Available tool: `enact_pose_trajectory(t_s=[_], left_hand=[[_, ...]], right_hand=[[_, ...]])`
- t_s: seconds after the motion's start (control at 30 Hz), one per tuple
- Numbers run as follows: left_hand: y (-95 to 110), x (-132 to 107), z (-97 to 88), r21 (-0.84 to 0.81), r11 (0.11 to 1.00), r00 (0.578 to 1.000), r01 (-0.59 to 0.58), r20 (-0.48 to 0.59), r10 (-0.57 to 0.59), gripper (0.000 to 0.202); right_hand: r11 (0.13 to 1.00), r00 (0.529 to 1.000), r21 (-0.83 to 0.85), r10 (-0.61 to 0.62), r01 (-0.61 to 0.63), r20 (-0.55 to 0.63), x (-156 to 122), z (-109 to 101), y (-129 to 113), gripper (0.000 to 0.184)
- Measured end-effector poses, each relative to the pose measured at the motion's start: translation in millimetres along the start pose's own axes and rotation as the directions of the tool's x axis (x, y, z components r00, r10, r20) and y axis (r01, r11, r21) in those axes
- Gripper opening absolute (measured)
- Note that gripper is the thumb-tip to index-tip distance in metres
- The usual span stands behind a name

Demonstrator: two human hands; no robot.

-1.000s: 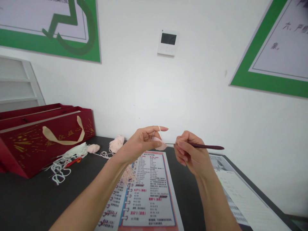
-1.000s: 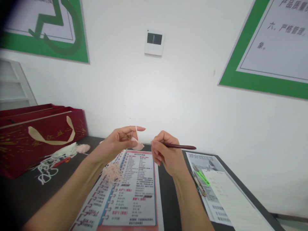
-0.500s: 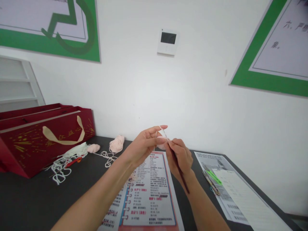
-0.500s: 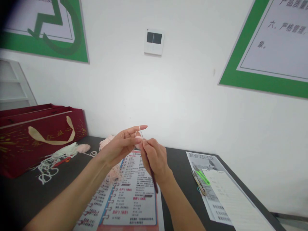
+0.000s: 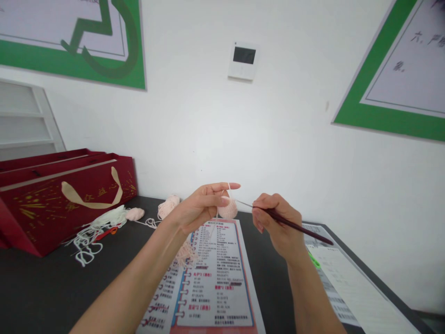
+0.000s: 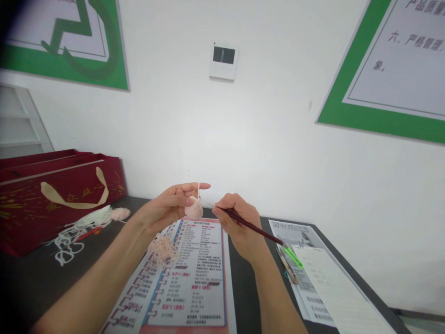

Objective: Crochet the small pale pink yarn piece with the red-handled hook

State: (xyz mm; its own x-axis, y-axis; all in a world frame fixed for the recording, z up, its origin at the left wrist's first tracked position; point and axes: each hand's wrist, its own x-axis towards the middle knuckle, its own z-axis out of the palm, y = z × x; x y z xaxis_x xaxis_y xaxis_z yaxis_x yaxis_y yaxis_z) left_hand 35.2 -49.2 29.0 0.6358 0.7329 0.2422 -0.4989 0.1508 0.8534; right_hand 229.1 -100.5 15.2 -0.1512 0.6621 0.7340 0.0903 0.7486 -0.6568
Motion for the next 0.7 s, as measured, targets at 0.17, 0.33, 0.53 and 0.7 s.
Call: enact_pose_trajectory(t_s=[0.17,0.33,0.53,0.7], left_hand=[[3.1,-1.0,-5.4,0.031,0.997,0.996,0.067,0.061,-0.069,0.041],[6.7,-4.3,-5.3,0.136,0.987,0.992,0.082,0.082,-0.094,0.038],[2.6,-6.2,9.3,0.368,0.913,0.977,-0.174,-0.048,0.206,0.035],[-1.5,-6.7,18.5,0.459,0.859,0.948,-0.228,-0.095,0.303,0.04]], right_hand=[[0.995,0.996,0.068,0.076,-0.079,0.042,-0.7,-7.4,-1.5,0.007],[0.936,0.98,0.29,0.183,-0.198,0.078,3.4,-5.0,-4.4,0.014],[0.827,0.948,0.477,0.315,-0.297,0.044,11.2,6.9,-8.5,0.017],[0.926,0.972,0.328,0.223,-0.19,-0.067,7.0,10.9,-7.1,0.015]])
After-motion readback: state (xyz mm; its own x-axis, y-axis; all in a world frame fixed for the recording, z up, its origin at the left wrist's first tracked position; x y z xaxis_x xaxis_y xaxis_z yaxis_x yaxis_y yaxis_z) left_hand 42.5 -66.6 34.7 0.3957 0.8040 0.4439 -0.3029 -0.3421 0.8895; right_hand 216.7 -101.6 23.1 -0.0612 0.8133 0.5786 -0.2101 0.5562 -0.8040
